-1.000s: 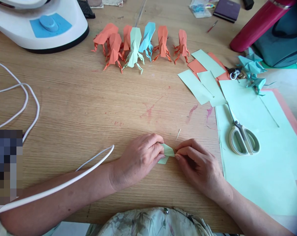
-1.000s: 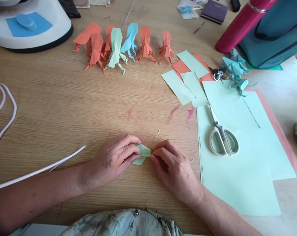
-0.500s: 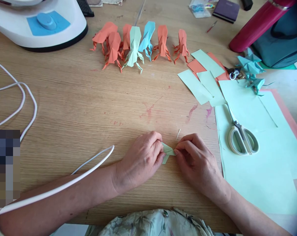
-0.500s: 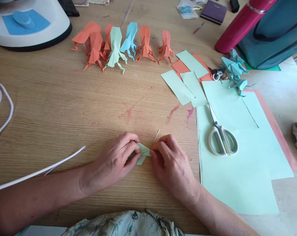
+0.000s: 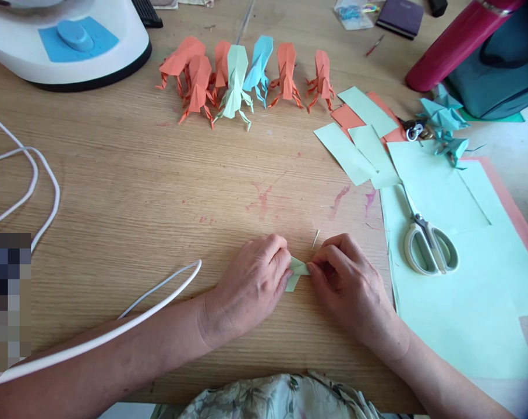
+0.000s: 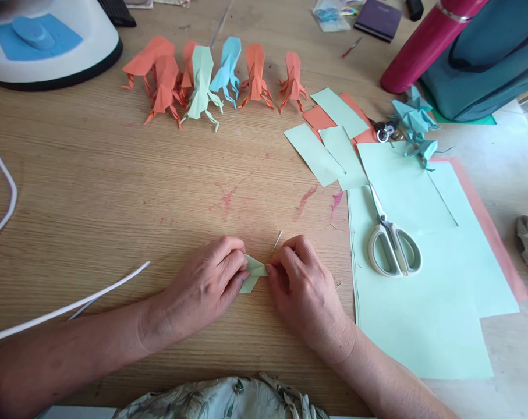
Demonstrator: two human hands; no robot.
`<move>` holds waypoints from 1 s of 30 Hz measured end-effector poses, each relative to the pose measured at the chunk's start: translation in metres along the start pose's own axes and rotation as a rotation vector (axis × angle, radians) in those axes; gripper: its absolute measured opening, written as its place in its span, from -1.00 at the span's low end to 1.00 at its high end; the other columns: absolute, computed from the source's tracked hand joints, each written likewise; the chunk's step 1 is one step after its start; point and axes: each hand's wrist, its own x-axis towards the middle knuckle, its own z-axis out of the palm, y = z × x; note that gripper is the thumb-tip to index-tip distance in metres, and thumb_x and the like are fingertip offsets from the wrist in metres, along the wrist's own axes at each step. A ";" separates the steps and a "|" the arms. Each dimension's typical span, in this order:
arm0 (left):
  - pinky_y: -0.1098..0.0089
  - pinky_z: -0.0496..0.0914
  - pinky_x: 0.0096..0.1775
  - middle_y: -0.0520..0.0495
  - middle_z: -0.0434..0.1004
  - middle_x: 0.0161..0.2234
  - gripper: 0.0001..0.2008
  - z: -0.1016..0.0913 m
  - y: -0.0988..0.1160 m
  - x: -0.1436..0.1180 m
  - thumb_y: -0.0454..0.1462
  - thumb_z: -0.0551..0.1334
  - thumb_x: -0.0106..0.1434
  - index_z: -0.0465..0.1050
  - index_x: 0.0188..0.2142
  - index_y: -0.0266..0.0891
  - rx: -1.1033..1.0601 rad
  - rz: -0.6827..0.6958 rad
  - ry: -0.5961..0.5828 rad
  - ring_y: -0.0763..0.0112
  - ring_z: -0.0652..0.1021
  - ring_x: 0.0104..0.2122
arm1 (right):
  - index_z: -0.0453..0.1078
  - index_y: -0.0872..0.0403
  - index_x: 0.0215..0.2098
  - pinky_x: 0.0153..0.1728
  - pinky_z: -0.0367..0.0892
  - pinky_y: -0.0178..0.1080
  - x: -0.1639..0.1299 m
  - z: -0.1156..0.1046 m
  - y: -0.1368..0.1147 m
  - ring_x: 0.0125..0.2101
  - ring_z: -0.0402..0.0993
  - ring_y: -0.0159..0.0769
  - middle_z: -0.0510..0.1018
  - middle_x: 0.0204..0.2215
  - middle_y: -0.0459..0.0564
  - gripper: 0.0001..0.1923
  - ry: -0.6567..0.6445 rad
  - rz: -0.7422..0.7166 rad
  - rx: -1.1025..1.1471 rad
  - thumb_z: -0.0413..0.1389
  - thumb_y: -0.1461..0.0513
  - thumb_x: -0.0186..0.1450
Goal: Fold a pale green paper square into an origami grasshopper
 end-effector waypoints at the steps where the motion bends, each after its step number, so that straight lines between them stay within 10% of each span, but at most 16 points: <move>1: 0.19 0.45 -0.20 -0.15 0.39 -0.22 -0.85 0.000 0.000 0.000 -0.34 0.05 0.42 0.35 -0.27 -0.30 0.006 0.001 0.001 0.22 0.46 -0.24 | 0.28 0.03 -0.35 -0.46 0.33 -0.27 0.000 0.000 0.000 -0.44 0.37 -0.35 0.39 -0.30 -0.02 -0.88 -0.001 0.004 -0.005 0.08 0.31 0.36; 15: 0.23 0.42 -0.20 -0.12 0.37 -0.19 -0.86 -0.002 0.000 -0.002 -0.38 0.04 0.41 0.35 -0.23 -0.26 -0.086 -0.017 -0.009 0.27 0.43 -0.24 | 0.27 0.02 -0.35 -0.46 0.31 -0.28 0.000 0.001 0.001 -0.45 0.34 -0.36 0.38 -0.31 -0.03 -0.88 0.013 0.000 -0.004 0.10 0.31 0.35; 30: 0.29 0.52 0.01 -0.21 0.55 -0.02 -0.70 -0.024 -0.031 -0.012 -0.53 0.03 0.36 0.47 -0.07 -0.33 -0.068 0.334 0.021 0.30 0.57 -0.04 | 0.28 0.04 -0.36 -0.47 0.30 -0.28 0.001 0.001 0.001 -0.46 0.33 -0.39 0.38 -0.30 -0.02 -0.88 -0.003 0.011 0.021 0.08 0.31 0.36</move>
